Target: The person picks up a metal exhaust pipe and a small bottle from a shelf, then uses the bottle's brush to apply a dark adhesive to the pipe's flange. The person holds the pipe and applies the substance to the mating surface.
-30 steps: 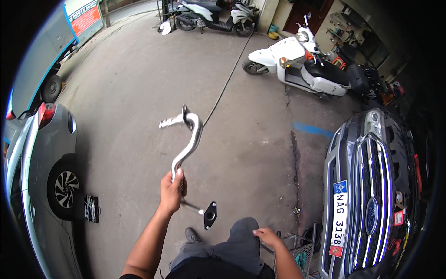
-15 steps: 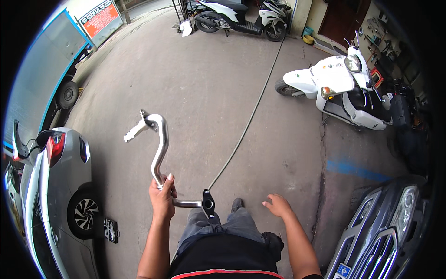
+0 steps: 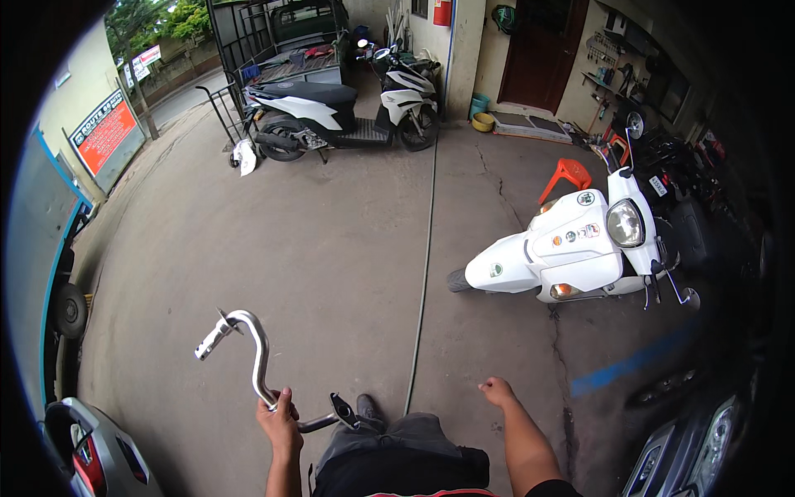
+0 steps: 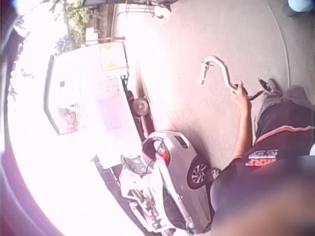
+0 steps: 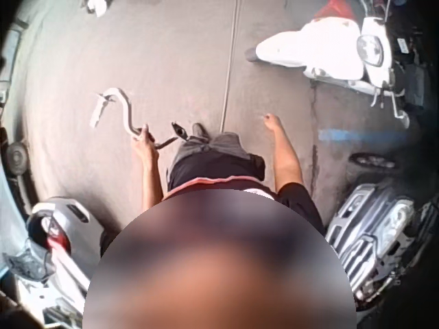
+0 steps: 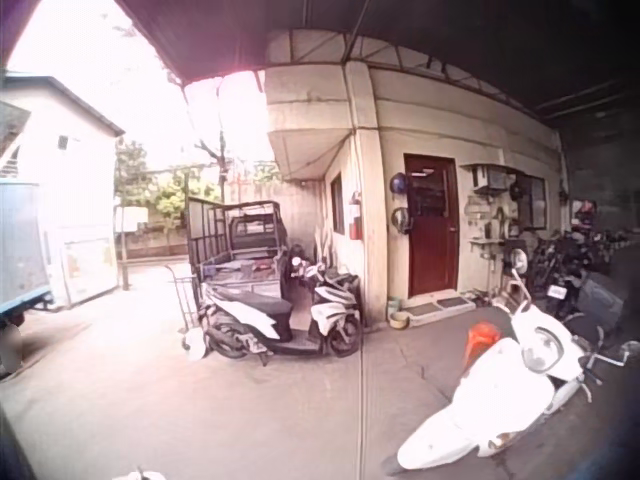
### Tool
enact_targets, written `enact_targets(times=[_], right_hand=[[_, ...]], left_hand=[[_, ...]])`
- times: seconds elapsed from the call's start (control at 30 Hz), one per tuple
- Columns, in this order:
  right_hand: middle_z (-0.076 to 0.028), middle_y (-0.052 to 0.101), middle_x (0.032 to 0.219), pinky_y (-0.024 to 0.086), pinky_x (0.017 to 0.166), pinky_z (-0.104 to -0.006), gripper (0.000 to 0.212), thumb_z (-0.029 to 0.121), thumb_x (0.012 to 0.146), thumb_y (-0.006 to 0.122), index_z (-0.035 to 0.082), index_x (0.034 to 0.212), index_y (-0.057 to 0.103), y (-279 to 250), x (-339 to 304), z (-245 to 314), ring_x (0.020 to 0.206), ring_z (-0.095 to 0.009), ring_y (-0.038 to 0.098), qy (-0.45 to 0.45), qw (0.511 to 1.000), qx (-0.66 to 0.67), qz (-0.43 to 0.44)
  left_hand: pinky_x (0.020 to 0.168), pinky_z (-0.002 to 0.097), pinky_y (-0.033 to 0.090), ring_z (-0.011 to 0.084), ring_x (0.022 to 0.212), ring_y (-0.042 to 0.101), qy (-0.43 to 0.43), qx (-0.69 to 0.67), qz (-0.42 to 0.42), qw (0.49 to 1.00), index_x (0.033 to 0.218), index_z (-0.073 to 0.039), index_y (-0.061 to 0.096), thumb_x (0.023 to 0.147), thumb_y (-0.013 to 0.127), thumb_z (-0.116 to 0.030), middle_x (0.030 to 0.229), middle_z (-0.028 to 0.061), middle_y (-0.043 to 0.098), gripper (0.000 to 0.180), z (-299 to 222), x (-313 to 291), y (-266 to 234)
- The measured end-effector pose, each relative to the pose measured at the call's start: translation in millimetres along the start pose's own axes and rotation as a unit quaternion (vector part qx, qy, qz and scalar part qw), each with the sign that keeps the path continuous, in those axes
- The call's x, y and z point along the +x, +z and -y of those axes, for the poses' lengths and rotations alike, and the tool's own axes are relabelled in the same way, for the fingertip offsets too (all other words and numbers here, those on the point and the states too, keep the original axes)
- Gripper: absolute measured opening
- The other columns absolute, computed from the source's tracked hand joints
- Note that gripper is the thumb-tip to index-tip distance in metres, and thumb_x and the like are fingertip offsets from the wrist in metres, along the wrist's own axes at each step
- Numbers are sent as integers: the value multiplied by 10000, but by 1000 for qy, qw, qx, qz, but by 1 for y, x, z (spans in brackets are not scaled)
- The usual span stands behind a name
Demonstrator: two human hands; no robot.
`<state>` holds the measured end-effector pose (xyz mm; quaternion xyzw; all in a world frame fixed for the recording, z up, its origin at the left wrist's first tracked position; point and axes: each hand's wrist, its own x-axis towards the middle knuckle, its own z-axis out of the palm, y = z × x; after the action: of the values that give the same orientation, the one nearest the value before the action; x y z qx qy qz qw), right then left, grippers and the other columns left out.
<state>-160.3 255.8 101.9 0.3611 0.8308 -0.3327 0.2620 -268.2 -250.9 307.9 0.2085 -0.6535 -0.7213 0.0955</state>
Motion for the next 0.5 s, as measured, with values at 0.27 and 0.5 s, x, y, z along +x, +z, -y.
enact_targets(times=[0.27,0.5], right_hand=[[-61,632,824,518,605,-345,215,246,1003,660,33,975,646,-48,132,-71,689,-192,620,258,877,404,-37],[-241,705,928,649,684,-424,614,456,1007,682,-107,1235,594,-245,336,119,844,-354,756,255,819,501,114]], left_hand=[[578,283,456,102,635,535,-21,-7,338,941,960,-69,587,960,750,-117,746,4,573,170,-67,253,367],[539,290,476,126,562,587,-39,55,324,944,875,-60,592,865,758,7,699,25,607,179,-62,390,653]])
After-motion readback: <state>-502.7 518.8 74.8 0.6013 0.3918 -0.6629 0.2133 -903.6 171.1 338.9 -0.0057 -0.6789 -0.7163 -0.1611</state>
